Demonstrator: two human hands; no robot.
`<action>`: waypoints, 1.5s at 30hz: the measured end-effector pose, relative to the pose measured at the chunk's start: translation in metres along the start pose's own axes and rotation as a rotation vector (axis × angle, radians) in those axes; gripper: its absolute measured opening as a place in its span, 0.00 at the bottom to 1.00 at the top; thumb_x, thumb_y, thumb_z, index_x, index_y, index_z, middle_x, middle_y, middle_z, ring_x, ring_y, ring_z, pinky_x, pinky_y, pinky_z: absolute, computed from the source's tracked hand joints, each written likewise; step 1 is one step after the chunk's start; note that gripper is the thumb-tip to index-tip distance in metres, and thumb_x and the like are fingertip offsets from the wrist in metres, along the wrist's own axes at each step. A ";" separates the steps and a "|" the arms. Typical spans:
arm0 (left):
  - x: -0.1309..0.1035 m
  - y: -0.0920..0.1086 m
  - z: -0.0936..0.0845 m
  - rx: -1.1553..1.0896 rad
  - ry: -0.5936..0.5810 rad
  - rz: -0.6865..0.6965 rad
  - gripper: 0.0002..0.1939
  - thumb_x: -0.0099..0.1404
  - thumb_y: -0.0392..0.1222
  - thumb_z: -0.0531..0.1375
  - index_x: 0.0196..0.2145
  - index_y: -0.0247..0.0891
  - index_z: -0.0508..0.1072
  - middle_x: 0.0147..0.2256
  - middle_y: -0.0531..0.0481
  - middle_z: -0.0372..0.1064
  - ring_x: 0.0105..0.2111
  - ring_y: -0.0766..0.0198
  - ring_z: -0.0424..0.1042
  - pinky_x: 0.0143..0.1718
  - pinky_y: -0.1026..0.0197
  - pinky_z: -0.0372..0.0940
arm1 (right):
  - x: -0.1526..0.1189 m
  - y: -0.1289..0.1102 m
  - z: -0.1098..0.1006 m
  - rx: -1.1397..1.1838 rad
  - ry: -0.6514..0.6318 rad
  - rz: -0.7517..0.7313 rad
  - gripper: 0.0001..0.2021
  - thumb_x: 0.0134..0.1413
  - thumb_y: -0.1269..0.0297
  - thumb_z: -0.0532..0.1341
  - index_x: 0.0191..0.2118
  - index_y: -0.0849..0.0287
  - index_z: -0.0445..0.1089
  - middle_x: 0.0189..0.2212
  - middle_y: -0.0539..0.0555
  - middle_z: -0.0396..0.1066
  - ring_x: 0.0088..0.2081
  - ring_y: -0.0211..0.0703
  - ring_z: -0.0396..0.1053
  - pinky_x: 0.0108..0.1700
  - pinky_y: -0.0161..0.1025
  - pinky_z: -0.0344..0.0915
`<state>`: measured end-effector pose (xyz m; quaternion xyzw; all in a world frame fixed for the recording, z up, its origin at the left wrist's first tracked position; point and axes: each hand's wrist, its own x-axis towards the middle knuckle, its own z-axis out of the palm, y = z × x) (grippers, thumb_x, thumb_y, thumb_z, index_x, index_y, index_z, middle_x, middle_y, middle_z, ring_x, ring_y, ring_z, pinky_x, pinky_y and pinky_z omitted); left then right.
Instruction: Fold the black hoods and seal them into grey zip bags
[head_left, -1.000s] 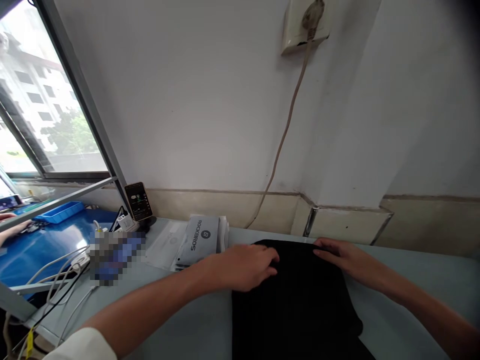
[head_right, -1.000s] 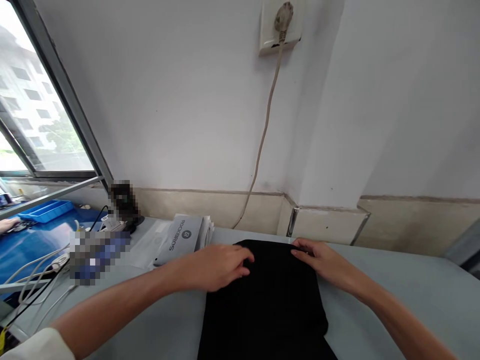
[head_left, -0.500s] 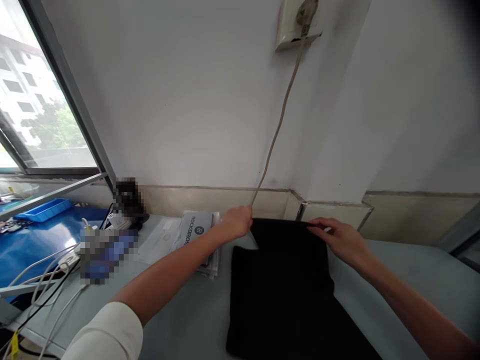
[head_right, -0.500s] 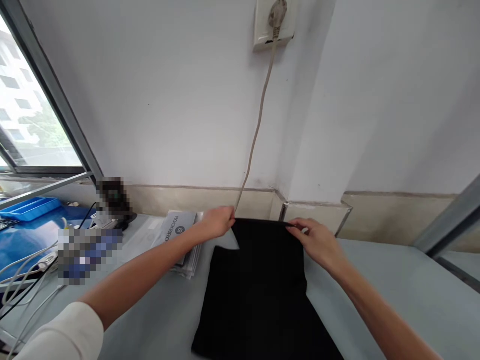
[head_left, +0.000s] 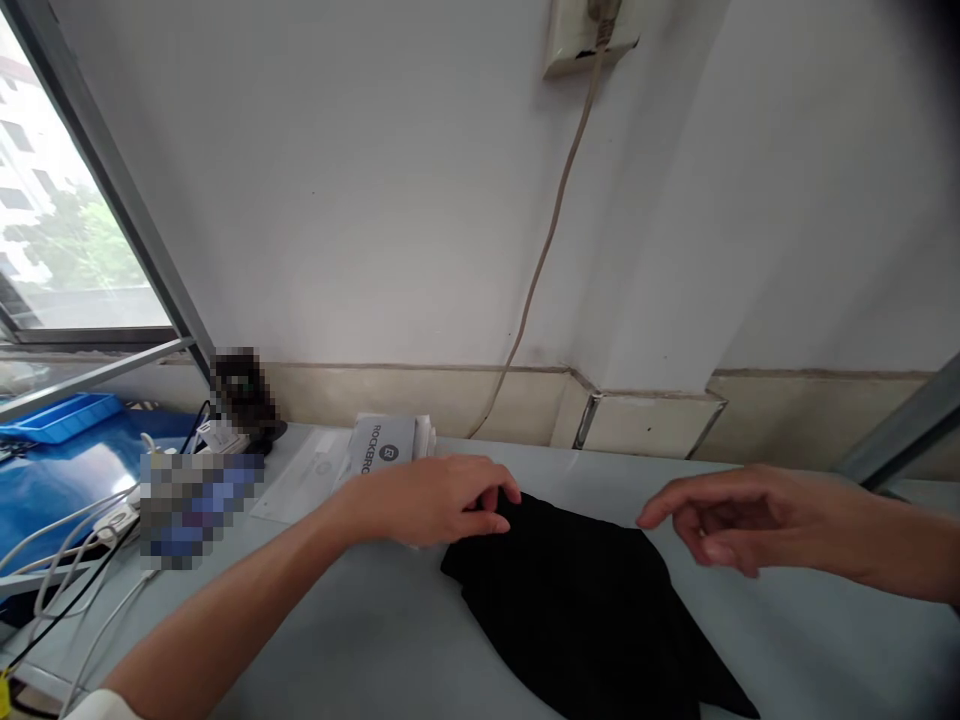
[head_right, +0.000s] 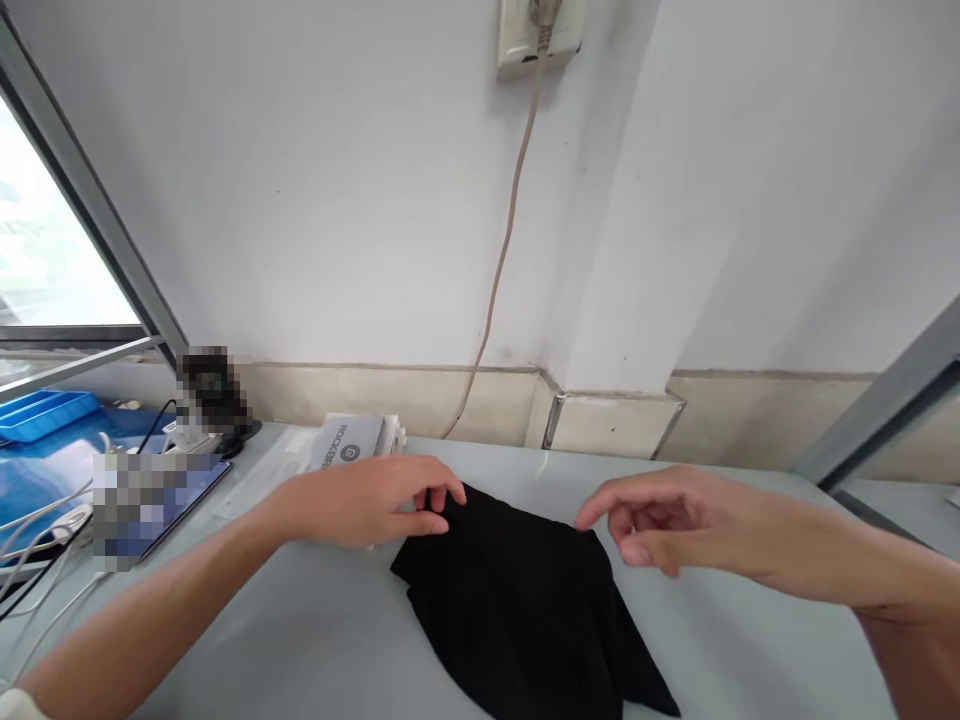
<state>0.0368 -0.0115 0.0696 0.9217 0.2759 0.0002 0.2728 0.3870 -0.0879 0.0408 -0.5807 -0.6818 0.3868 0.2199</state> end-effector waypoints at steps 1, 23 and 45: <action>0.004 -0.002 0.011 0.031 0.017 0.069 0.15 0.78 0.48 0.56 0.57 0.44 0.72 0.53 0.49 0.73 0.52 0.59 0.73 0.48 0.59 0.66 | 0.005 -0.003 0.001 0.022 -0.156 0.052 0.21 0.52 0.37 0.69 0.42 0.46 0.85 0.30 0.56 0.79 0.27 0.42 0.70 0.27 0.38 0.66; -0.008 -0.021 0.108 0.380 0.312 0.296 0.21 0.74 0.55 0.61 0.51 0.34 0.76 0.60 0.38 0.69 0.61 0.49 0.67 0.61 0.50 0.64 | 0.039 0.002 0.049 -0.227 -0.204 0.084 0.27 0.61 0.36 0.60 0.60 0.42 0.76 0.55 0.54 0.79 0.54 0.63 0.75 0.54 0.50 0.72; -0.013 -0.025 0.118 0.211 0.244 0.196 0.11 0.75 0.39 0.55 0.53 0.37 0.71 0.61 0.40 0.71 0.63 0.50 0.68 0.68 0.48 0.57 | 0.016 -0.002 0.105 -0.364 -0.120 -0.171 0.08 0.51 0.59 0.66 0.38 0.50 0.70 0.44 0.53 0.72 0.50 0.61 0.68 0.48 0.48 0.69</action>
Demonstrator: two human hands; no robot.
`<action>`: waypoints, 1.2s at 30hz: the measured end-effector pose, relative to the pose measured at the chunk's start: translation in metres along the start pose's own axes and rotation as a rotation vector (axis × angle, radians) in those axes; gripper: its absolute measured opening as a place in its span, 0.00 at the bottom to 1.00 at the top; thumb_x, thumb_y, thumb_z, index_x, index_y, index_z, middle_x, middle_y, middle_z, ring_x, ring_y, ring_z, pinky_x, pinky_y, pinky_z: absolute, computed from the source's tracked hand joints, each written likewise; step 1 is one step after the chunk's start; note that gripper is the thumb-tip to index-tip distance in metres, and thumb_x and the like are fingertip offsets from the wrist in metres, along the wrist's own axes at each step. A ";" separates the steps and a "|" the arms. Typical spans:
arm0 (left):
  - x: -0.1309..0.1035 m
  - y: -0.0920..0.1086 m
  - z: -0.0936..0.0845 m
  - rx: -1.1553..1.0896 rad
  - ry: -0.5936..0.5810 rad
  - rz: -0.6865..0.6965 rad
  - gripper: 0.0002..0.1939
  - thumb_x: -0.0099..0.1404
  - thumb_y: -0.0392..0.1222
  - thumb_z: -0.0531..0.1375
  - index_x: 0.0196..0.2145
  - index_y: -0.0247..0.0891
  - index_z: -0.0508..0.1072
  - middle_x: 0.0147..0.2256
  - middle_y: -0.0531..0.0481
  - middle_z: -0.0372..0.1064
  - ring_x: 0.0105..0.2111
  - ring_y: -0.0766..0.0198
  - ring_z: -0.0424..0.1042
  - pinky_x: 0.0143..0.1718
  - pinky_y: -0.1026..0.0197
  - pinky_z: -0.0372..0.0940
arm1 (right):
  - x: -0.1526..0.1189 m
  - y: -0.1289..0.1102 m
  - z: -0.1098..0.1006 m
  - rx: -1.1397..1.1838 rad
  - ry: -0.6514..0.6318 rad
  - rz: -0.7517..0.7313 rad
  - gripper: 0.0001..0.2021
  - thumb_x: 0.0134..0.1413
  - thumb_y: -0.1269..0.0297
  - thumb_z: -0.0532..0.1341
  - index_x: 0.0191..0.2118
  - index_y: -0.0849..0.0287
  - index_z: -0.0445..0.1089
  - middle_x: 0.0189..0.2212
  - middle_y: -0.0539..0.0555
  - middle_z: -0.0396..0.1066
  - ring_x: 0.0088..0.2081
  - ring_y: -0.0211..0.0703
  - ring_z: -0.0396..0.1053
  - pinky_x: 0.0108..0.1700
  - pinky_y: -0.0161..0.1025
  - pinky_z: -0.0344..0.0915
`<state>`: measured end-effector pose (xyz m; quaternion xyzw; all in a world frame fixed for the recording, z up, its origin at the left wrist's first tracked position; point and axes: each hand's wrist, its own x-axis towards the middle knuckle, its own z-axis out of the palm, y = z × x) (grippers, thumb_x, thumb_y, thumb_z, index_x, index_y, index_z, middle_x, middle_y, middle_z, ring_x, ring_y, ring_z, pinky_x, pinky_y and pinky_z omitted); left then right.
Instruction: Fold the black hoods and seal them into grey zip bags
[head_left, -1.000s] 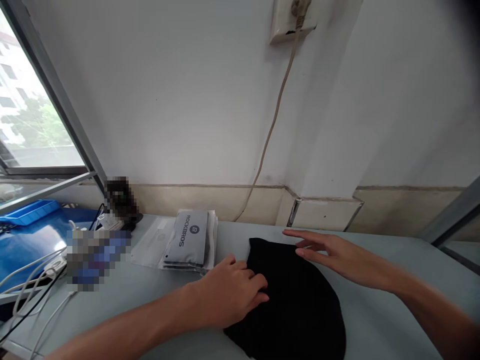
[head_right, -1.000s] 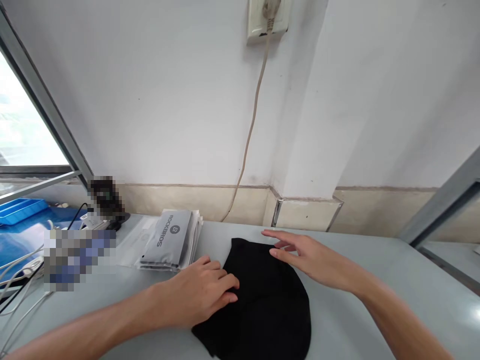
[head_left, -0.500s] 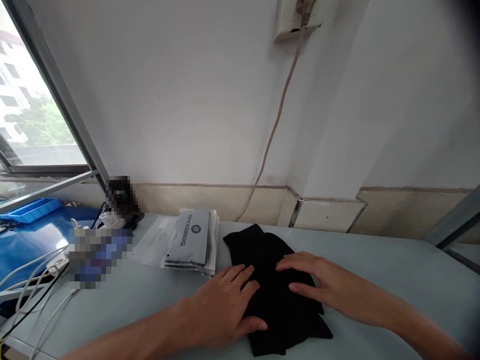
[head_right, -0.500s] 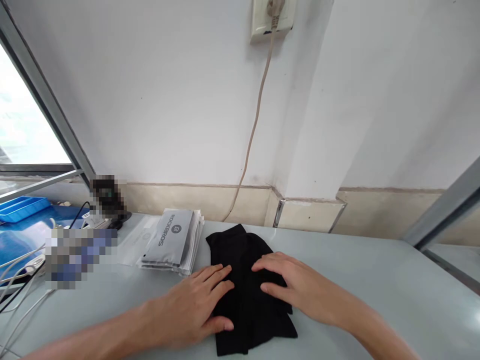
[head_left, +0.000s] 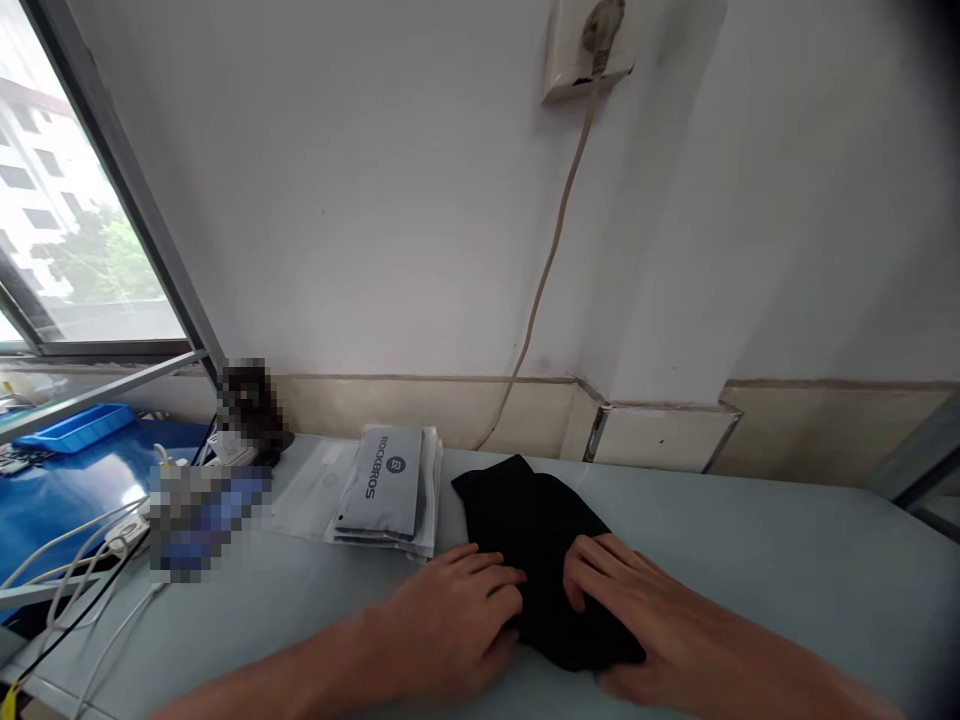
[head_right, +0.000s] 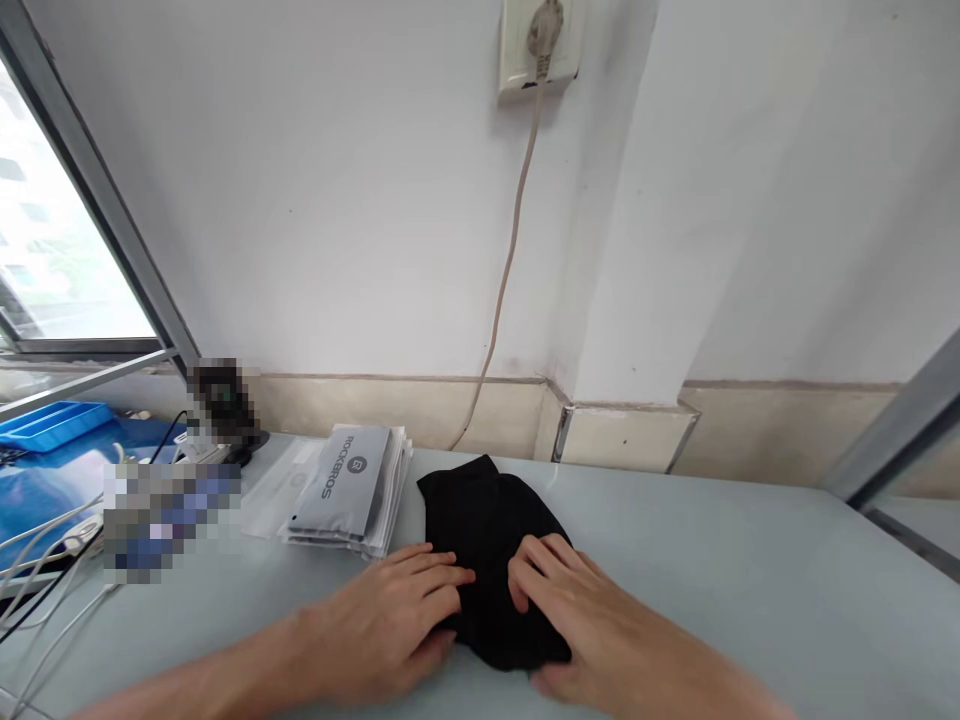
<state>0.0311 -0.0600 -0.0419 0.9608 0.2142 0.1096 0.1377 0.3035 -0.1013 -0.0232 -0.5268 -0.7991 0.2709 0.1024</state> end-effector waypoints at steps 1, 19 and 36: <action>0.002 0.002 -0.002 -0.023 0.018 -0.059 0.10 0.76 0.38 0.54 0.51 0.38 0.70 0.56 0.41 0.74 0.59 0.51 0.72 0.64 0.49 0.61 | 0.001 0.002 0.000 0.000 0.035 -0.010 0.05 0.56 0.58 0.63 0.38 0.50 0.71 0.43 0.54 0.73 0.49 0.60 0.69 0.48 0.47 0.68; 0.009 0.003 0.023 -0.784 0.260 -0.592 0.31 0.79 0.50 0.50 0.71 0.46 0.38 0.60 0.38 0.65 0.46 0.59 0.75 0.44 0.55 0.74 | 0.025 0.028 -0.012 0.597 0.117 0.313 0.21 0.64 0.36 0.58 0.37 0.50 0.65 0.27 0.44 0.63 0.27 0.40 0.56 0.29 0.36 0.52; -0.002 0.015 0.031 -0.021 0.145 -0.361 0.30 0.76 0.34 0.47 0.73 0.34 0.52 0.77 0.41 0.23 0.75 0.43 0.25 0.71 0.34 0.51 | 0.031 0.055 -0.017 0.552 0.234 0.201 0.18 0.56 0.48 0.68 0.50 0.47 0.72 0.58 0.55 0.72 0.57 0.57 0.73 0.56 0.49 0.71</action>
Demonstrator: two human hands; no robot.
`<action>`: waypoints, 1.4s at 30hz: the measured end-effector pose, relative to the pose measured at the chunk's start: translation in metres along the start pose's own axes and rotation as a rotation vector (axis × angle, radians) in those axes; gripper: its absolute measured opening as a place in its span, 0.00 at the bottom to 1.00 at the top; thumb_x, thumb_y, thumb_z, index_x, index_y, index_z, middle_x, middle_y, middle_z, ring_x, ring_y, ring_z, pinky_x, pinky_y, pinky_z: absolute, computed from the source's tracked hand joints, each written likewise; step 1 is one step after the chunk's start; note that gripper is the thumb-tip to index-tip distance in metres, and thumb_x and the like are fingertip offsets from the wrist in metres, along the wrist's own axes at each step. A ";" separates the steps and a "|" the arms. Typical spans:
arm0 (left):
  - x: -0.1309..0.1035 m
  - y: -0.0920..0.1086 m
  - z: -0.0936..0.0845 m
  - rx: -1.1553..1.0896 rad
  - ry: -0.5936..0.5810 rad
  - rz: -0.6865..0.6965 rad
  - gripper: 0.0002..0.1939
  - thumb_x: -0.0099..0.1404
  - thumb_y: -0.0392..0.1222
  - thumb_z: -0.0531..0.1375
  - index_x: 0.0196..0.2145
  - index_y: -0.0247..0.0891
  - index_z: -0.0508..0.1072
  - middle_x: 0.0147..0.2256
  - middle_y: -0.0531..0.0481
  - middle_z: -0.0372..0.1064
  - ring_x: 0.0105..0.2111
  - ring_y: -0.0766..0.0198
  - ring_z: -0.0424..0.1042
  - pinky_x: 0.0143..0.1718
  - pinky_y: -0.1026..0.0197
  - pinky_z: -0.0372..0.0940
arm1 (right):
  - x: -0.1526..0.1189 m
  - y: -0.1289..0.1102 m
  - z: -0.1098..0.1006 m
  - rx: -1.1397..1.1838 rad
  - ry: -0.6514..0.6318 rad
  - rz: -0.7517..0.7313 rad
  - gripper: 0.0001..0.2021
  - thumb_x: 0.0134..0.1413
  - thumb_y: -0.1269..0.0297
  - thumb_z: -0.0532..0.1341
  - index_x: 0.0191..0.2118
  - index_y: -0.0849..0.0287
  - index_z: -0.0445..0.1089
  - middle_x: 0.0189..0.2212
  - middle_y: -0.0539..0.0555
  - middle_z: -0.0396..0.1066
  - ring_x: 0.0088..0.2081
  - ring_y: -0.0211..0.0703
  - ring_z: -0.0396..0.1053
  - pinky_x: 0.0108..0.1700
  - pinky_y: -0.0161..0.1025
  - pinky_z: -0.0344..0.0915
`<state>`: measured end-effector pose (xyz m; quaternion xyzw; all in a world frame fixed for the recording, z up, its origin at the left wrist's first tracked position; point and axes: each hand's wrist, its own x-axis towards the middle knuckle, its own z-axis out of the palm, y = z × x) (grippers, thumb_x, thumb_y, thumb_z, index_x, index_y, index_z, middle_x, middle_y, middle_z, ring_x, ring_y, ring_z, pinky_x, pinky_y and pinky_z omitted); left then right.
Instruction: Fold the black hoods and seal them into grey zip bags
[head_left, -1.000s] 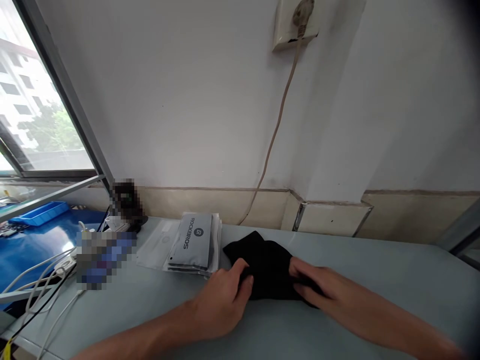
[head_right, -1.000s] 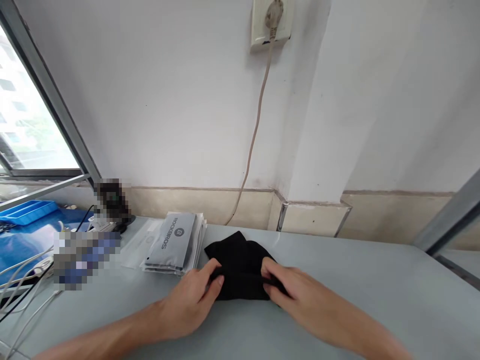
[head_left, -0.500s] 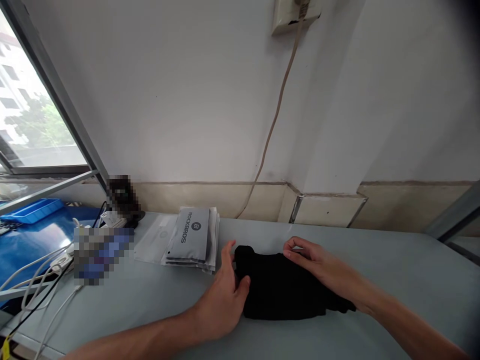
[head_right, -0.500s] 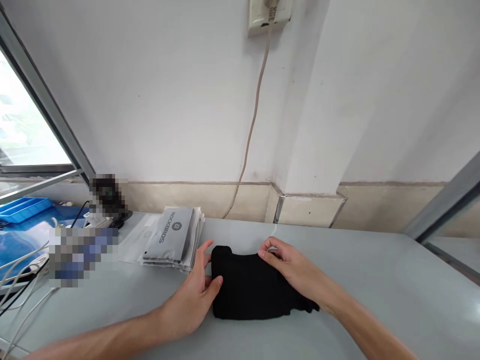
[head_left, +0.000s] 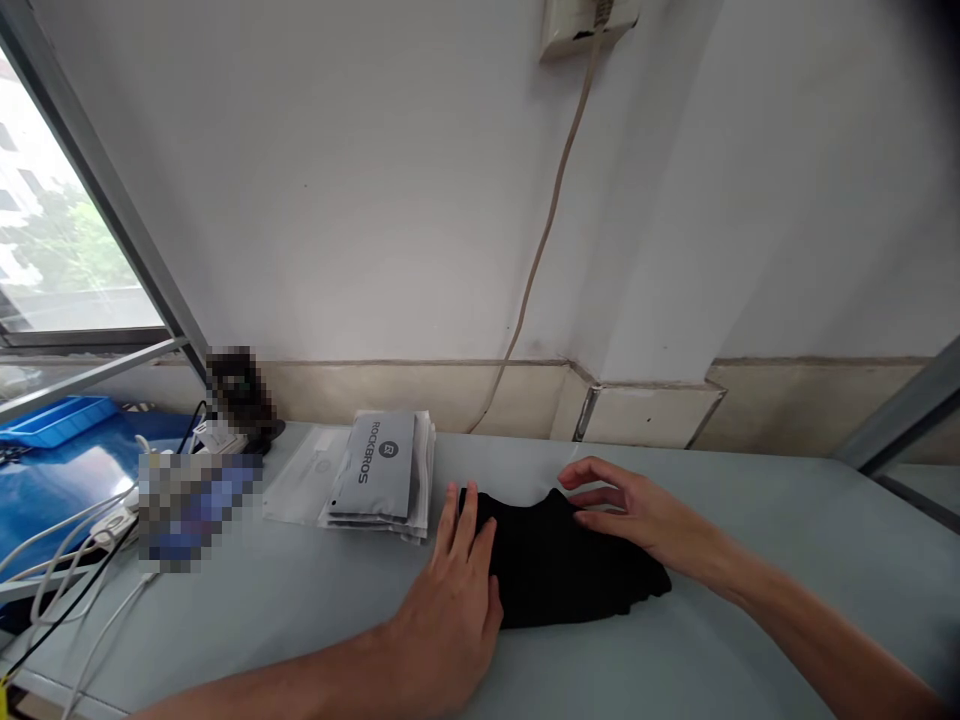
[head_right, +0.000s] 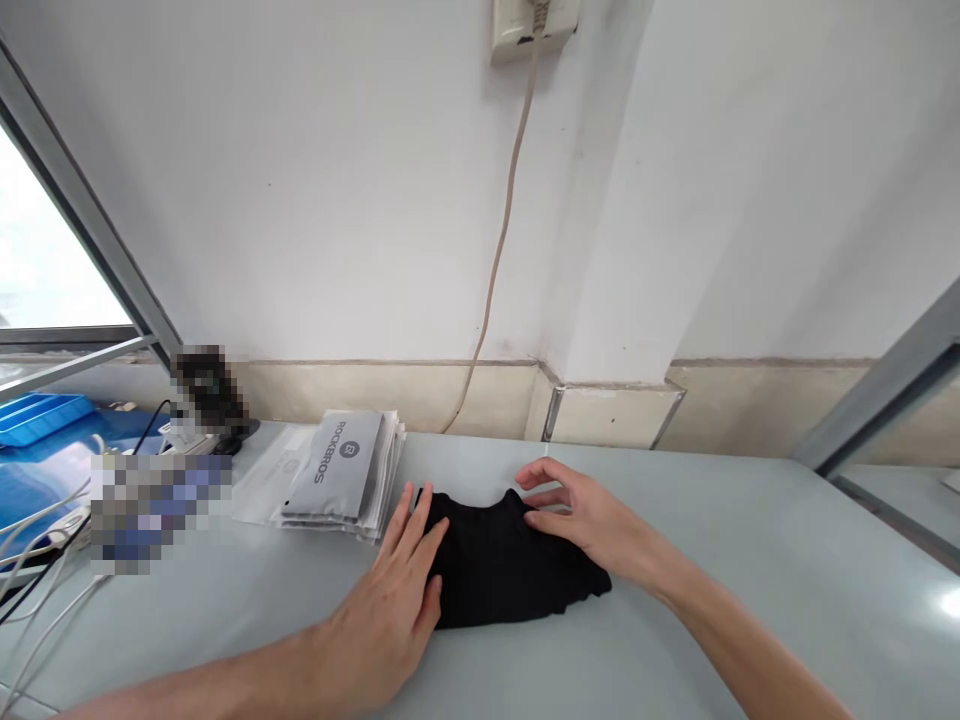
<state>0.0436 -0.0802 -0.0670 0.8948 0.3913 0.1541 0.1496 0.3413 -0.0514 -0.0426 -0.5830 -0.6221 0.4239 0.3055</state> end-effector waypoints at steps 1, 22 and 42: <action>0.000 0.000 0.000 0.016 -0.024 0.002 0.30 0.77 0.35 0.46 0.73 0.33 0.50 0.77 0.40 0.24 0.75 0.43 0.24 0.72 0.34 0.50 | 0.000 0.001 0.000 -0.053 0.004 -0.014 0.16 0.57 0.50 0.66 0.49 0.47 0.72 0.57 0.55 0.73 0.56 0.57 0.73 0.55 0.49 0.72; 0.001 0.010 -0.014 0.056 0.016 0.042 0.25 0.79 0.49 0.53 0.66 0.32 0.62 0.61 0.35 0.67 0.59 0.45 0.68 0.61 0.40 0.66 | -0.021 -0.016 0.049 -0.626 -0.035 -0.253 0.23 0.62 0.40 0.63 0.56 0.49 0.73 0.50 0.58 0.76 0.54 0.64 0.69 0.57 0.59 0.66; 0.011 -0.002 -0.065 -0.018 0.418 0.427 0.12 0.77 0.43 0.56 0.55 0.39 0.69 0.41 0.47 0.76 0.41 0.60 0.75 0.48 0.58 0.68 | -0.024 0.024 0.030 -0.001 -0.153 -0.001 0.26 0.42 0.51 0.74 0.51 0.47 0.81 0.45 0.52 0.84 0.52 0.66 0.78 0.51 0.46 0.76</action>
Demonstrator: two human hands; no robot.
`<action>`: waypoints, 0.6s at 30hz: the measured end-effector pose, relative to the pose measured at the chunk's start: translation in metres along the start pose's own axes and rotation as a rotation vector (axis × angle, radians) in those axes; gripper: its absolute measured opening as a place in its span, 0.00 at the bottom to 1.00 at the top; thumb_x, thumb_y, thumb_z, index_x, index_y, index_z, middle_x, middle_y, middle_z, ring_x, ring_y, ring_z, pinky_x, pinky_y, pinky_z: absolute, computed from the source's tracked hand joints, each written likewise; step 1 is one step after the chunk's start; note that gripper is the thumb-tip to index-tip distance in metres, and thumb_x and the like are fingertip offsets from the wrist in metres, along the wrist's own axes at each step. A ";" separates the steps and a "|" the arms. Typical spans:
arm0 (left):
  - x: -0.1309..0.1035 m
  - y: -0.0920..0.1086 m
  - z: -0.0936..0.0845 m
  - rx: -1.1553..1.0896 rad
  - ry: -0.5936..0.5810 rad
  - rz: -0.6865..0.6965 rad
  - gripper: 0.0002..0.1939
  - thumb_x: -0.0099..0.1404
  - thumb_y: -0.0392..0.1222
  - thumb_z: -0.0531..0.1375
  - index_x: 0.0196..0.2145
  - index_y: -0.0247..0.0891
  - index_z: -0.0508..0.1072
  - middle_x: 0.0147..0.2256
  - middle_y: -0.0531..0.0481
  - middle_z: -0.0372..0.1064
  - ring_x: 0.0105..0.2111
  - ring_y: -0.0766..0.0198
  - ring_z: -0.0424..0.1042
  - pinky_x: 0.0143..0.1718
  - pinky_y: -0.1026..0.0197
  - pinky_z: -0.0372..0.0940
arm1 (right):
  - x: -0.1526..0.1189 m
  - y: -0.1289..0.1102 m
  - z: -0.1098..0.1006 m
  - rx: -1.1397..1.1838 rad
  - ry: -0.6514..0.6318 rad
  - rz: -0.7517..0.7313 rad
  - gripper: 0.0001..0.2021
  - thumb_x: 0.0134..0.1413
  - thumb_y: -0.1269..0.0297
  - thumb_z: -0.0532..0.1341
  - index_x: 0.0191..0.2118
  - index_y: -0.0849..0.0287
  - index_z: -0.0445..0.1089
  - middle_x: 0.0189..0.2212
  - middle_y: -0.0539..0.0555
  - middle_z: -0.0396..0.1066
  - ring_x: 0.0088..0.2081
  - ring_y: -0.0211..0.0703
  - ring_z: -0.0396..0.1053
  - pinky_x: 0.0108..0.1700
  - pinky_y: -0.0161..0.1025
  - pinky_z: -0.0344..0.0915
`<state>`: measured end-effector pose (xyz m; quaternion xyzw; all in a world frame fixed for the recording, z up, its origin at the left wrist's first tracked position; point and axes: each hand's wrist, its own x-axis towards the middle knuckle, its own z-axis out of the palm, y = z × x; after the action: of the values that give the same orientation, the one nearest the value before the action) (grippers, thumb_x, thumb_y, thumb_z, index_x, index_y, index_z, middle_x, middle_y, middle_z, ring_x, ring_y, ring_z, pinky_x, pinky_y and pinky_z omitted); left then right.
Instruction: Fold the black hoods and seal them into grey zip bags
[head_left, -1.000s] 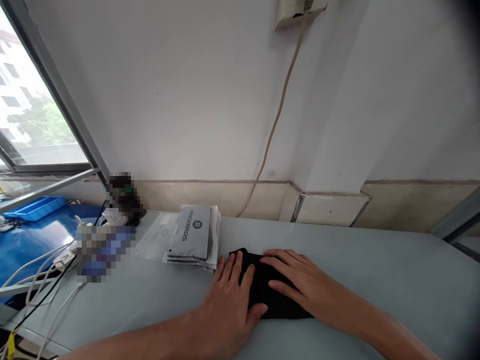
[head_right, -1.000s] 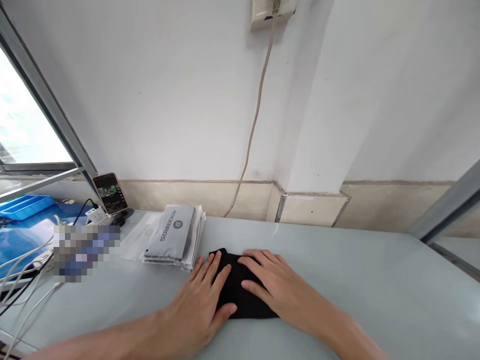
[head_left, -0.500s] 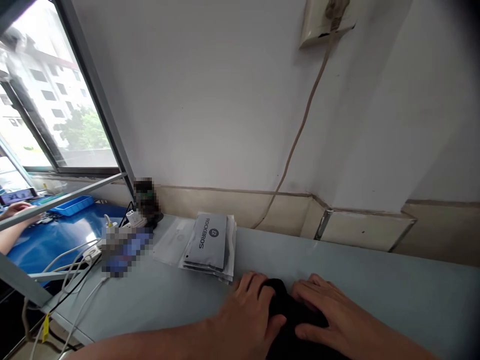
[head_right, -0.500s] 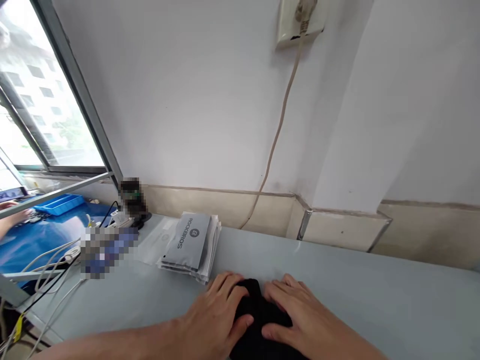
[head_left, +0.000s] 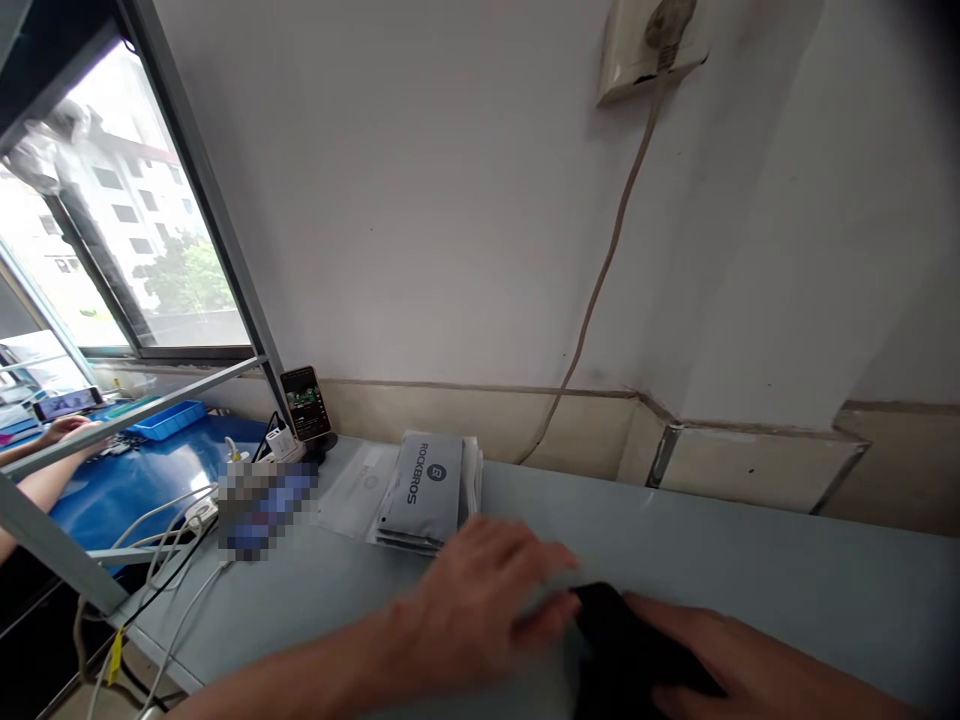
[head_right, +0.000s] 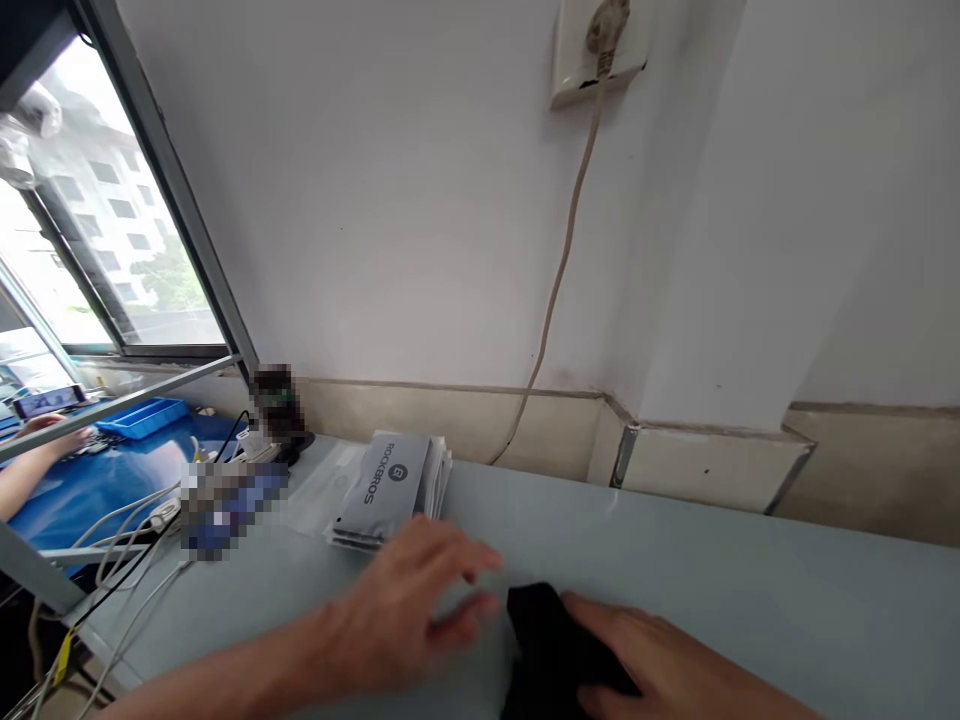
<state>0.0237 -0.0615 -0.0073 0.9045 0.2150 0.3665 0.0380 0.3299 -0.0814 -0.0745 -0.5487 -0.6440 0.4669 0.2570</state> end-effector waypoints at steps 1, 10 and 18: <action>0.006 -0.011 -0.016 0.019 0.069 -0.039 0.11 0.78 0.42 0.54 0.54 0.40 0.70 0.38 0.49 0.75 0.39 0.62 0.74 0.46 0.59 0.68 | 0.003 0.004 -0.002 0.028 0.075 0.020 0.28 0.42 0.50 0.75 0.53 0.47 0.80 0.48 0.52 0.84 0.55 0.66 0.76 0.54 0.46 0.75; -0.018 -0.176 -0.079 0.514 -0.191 -0.829 0.06 0.74 0.35 0.56 0.39 0.37 0.73 0.33 0.46 0.76 0.35 0.56 0.76 0.37 0.60 0.64 | 0.032 -0.007 -0.008 0.274 0.126 0.136 0.24 0.49 0.45 0.71 0.48 0.54 0.78 0.43 0.56 0.84 0.46 0.61 0.81 0.46 0.45 0.78; -0.050 -0.195 -0.052 0.489 -0.481 -0.897 0.10 0.74 0.40 0.61 0.50 0.34 0.74 0.46 0.41 0.76 0.46 0.54 0.77 0.48 0.52 0.71 | 0.029 -0.003 -0.006 0.373 0.152 0.262 0.23 0.53 0.42 0.71 0.45 0.54 0.78 0.38 0.56 0.85 0.41 0.57 0.82 0.38 0.41 0.78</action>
<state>-0.1139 0.0898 -0.0456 0.7651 0.6422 0.0377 0.0270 0.3264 -0.0515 -0.0747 -0.6043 -0.4487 0.5645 0.3389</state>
